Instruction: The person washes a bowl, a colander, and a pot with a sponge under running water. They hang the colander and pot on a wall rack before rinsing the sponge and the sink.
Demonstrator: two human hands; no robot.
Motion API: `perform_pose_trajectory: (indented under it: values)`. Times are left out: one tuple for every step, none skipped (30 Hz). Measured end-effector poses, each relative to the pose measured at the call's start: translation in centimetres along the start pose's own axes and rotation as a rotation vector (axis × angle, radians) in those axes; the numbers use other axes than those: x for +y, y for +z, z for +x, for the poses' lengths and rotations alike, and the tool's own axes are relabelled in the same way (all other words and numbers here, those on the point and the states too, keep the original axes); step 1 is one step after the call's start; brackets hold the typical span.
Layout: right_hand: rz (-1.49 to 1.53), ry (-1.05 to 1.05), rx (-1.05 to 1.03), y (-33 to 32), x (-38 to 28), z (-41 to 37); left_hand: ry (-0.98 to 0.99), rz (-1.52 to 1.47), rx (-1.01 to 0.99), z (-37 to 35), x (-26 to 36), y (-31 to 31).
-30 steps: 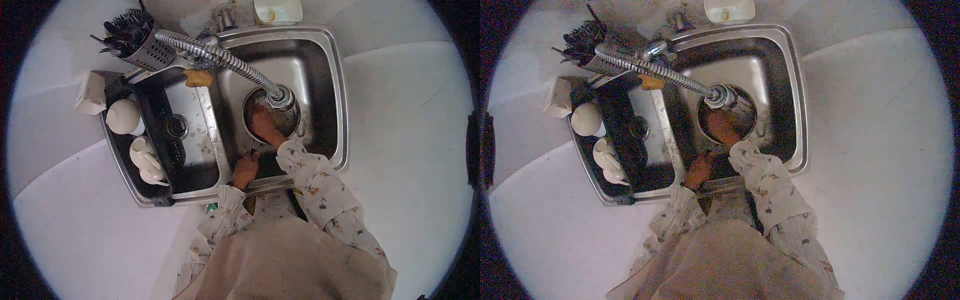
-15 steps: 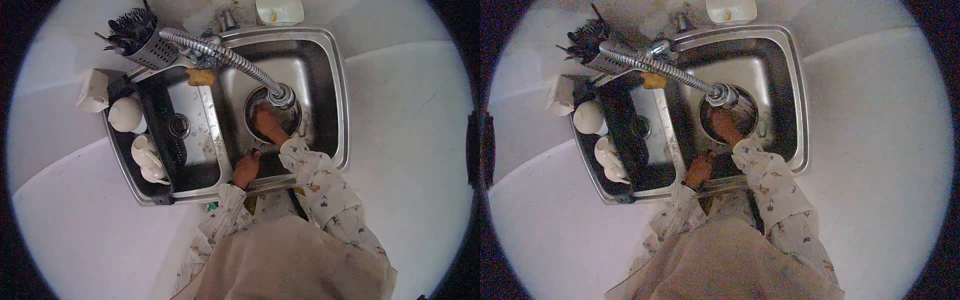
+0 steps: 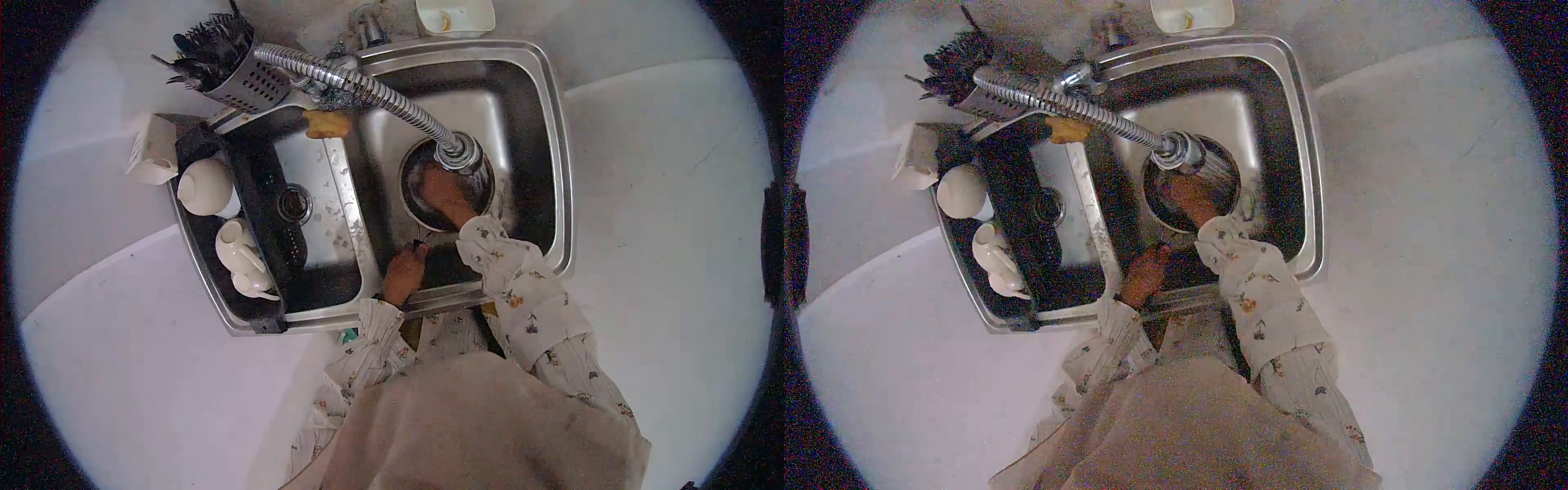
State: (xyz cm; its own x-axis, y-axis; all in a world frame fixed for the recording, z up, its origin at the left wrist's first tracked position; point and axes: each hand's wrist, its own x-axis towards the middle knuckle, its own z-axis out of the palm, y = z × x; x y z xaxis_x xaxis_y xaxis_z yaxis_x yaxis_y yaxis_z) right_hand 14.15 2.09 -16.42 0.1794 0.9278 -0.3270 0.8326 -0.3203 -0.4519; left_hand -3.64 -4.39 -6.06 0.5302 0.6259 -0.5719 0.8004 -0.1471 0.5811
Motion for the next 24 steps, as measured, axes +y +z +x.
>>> perform_pose_trajectory:
  values:
    - [-0.072, -0.051, -0.088, -0.4, -0.3, 0.0, 0.085, 0.066, 0.090, -0.1, 0.2, 0.0]
    - [-0.078, -0.049, -0.088, 0.1, 0.0, 0.0, 0.089, 0.061, 0.090, 0.3, 0.4, 0.0]
    - [-0.110, -0.195, 0.098, 1.7, 0.6, 0.1, -0.102, -0.046, -0.059, 0.7, 1.2, -0.8]
    - [-0.140, -0.343, 0.284, 3.0, 1.3, 0.3, -0.294, -0.152, -0.208, 1.0, 1.7, -1.4]
    - [-0.140, -0.344, 0.286, 2.7, 1.5, 0.5, -0.294, -0.151, -0.206, 1.0, 1.3, -0.9]
    - [-0.119, -0.194, 0.018, 2.1, 2.1, 0.9, -0.250, -0.140, -0.161, 1.0, 0.6, -0.2]
    - [-0.096, -0.043, -0.251, 1.8, 2.8, 1.4, -0.208, -0.128, -0.116, 1.1, 0.1, 0.1]
    - [-0.094, -0.044, -0.251, 2.7, 4.5, 1.6, -0.210, -0.127, -0.115, 1.0, 0.2, -0.2]
    - [-0.020, 0.051, -0.256, 4.2, 6.6, 1.5, -0.195, -0.126, -0.146, 0.9, 0.6, -0.8]
    - [0.051, 0.146, -0.259, 5.6, 8.3, 1.6, -0.178, -0.127, -0.176, 0.9, 0.9, -1.1]
    - [0.045, 0.148, -0.257, 4.6, 7.9, 1.1, -0.173, -0.131, -0.176, 0.9, 0.4, -0.5]
    - [0.033, 0.175, -0.175, 3.6, 7.3, 0.1, -0.072, -0.081, -0.066, 1.0, -0.2, 0.3]
    - [0.021, 0.201, -0.092, 2.7, 6.5, -1.0, 0.028, -0.031, 0.045, 1.0, -0.6, 1.1]
    - [0.015, 0.200, -0.089, 2.6, 5.9, -1.9, 0.032, -0.036, 0.048, 1.0, -0.4, 1.1]
    - [-0.212, 0.041, -0.149, 2.8, 5.3, -2.8, -0.096, -0.104, 0.014, 1.0, -0.2, 1.0]
    - [-0.439, -0.120, -0.207, 3.3, 5.5, -3.0, -0.223, -0.174, -0.019, 1.0, -0.1, 1.0]
    - [-0.444, -0.124, -0.205, 3.9, 5.5, -2.8, -0.222, -0.178, -0.014, 1.2, -0.8, 1.6]
    - [-0.207, -0.097, -0.255, 6.1, 6.3, -2.6, -0.120, -0.077, -0.045, 1.6, -2.4, 2.9]
    - [0.032, -0.070, -0.301, 6.3, 5.9, -2.4, -0.017, 0.026, -0.075, 1.7, -2.9, 3.0]
    - [0.032, -0.071, -0.298, 6.4, 5.7, -1.9, -0.016, 0.028, -0.073, 1.7, -3.3, 3.3]
    - [-0.002, -0.144, -0.285, 5.0, 4.1, -1.2, 0.133, 0.158, -0.001, 1.5, -3.3, 3.1]
    - [-0.036, -0.216, -0.274, 4.8, 3.1, -0.8, 0.281, 0.288, 0.068, 1.3, -3.5, 3.2]
    - [-0.034, -0.215, -0.275, 4.6, 2.2, -0.9, 0.280, 0.289, 0.066, 1.5, -3.7, 3.5]
    - [0.167, -0.125, -0.156, 4.5, 1.5, -1.1, 0.124, 0.193, 0.001, 2.2, -4.1, 4.4]
